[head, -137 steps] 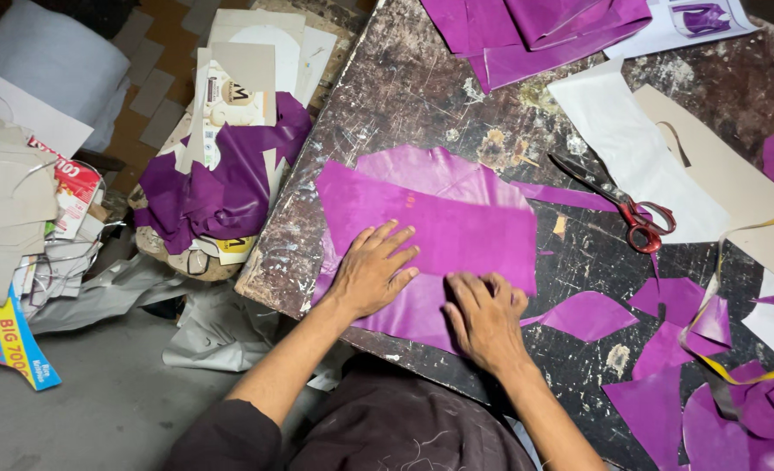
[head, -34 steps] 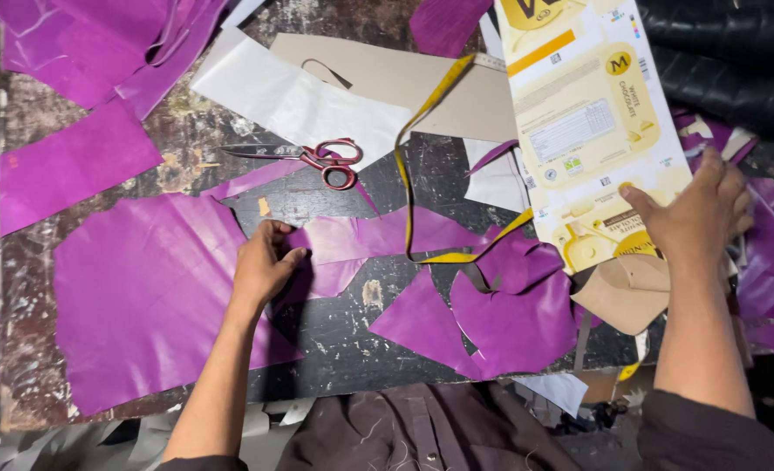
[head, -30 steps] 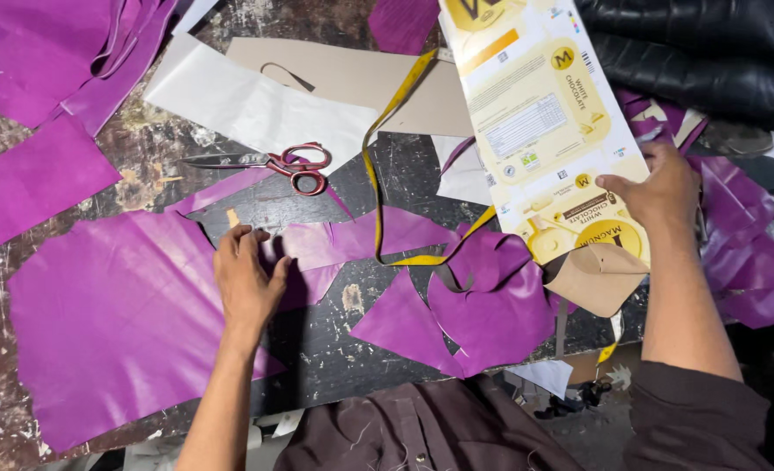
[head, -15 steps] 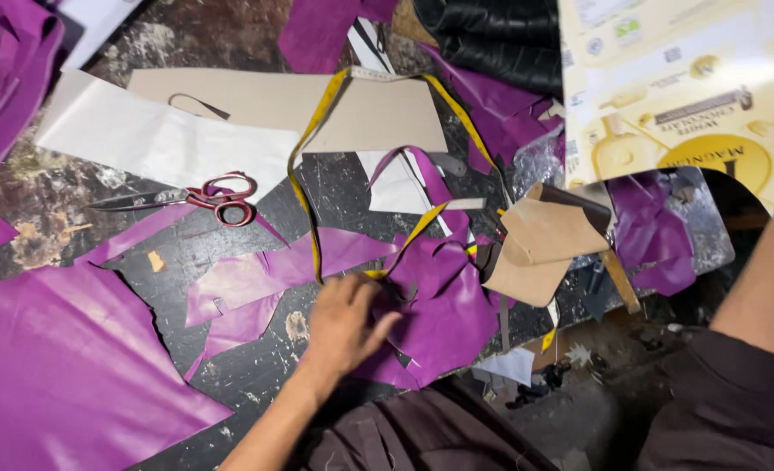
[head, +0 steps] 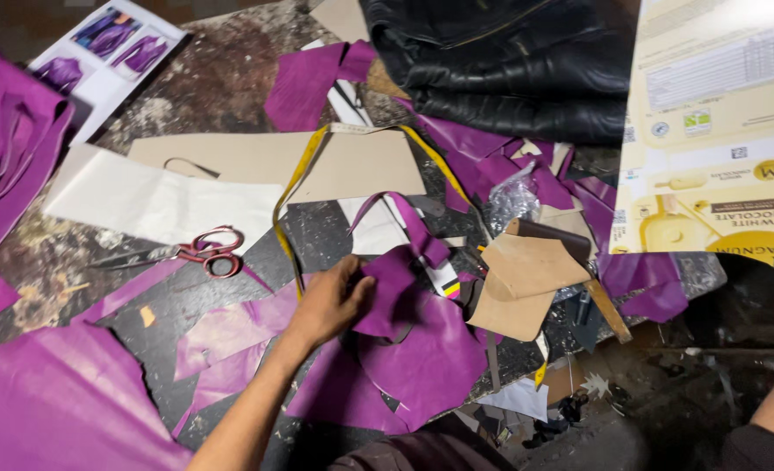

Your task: The person aligns a paper pattern on a large sheet of purple fabric, marks the outline with chalk, and then uses scissors to cut the fabric along the marked lines. The person repeatedly cuts multiple pieces of fabric, stacking the finished pieces on the table.

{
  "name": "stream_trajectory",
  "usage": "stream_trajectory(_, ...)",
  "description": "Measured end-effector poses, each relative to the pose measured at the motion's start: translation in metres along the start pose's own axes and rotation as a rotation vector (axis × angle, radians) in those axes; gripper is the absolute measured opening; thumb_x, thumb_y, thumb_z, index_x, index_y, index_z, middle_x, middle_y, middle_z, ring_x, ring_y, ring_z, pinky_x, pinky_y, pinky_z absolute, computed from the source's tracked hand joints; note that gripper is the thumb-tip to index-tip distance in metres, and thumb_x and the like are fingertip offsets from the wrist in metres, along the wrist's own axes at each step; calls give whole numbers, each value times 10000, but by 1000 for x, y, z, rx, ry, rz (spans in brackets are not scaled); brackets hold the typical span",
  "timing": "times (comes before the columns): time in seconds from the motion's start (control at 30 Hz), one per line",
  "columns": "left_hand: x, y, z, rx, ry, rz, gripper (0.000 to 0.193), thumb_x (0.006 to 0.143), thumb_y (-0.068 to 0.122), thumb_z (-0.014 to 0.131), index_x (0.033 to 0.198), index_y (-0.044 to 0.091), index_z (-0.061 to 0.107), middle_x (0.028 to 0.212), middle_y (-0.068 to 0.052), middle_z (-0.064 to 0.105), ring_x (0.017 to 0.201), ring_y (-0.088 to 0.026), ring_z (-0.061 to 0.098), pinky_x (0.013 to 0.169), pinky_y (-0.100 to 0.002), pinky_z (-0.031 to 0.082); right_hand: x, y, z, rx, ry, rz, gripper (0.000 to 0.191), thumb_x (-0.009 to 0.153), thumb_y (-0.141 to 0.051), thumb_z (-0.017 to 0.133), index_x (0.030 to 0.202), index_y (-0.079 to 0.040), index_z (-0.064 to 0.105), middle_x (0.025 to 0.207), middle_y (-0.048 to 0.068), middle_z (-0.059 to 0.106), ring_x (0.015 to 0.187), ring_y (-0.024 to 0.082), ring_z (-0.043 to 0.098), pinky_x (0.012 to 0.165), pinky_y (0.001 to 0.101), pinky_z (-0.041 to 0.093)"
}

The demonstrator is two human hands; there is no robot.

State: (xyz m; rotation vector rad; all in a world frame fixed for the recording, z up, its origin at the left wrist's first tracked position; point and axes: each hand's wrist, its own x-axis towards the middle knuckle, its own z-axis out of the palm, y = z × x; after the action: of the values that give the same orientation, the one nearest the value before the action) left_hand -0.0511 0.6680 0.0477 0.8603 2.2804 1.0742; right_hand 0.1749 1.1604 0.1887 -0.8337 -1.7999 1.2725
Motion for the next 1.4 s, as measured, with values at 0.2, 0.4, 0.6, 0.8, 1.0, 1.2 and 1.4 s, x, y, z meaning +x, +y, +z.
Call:
stream_trajectory(0.2,85,38,26,687,289,334,298,801,261,741,1070,136,708,1096,-77,656,992,-321,659,780,-478,554,-6,29,-52,-89,26,-29,502,1193,-355,453,1560,-12,440,1424,139,598,1228,232,638,1001,366,553)
stream_trajectory(0.4,193,86,97,736,141,434,188,886,137,608,1019,72,723,1150,-131,667,925,-336,708,703,-447,601,-27,40,-82,-201,44,-41,519,1211,-360,406,1585,0,408,1470,167,576,1250,263,624,1002,407,540)
stream_trajectory(0.6,170,67,67,794,-123,548,193,890,155,572,985,71,718,1106,-112,682,856,-324,721,715,-475,583,-35,64,-120,94,100,28,428,1174,-278,467,1495,3,435,1468,174,593,1259,278,628,1029,429,518)
stream_trajectory(0.8,41,10,-23,616,-254,302,236,828,334,623,953,180,750,1067,-24,707,888,-301,718,710,-463,575,-26,89,-98,525,54,67,343,1136,-196,528,1404,6,461,1465,181,610,1269,292,633,1057,452,496)
stream_trajectory(1.0,77,39,22,615,114,174,643,768,712,680,1002,115,719,1020,-114,679,921,-344,713,694,-485,578,5,42,-12,634,-133,-82,267,1134,-111,614,1327,22,487,1469,193,617,1290,308,610,1121,476,463)
stream_trajectory(1.2,171,85,59,-68,31,-24,477,888,519,706,932,44,732,815,-104,679,762,-248,660,734,-428,550,15,-26,46,312,-185,-210,349,1153,-177,692,1395,51,587,1358,194,663,1210,314,599,1166,482,494)
stream_trajectory(1.4,106,30,-46,-447,30,478,192,955,119,600,868,-7,484,881,-53,426,850,-165,456,789,-301,379,23,-18,8,693,-64,39,379,1099,-209,704,1406,-20,588,1410,134,668,1334,286,662,1161,472,511)
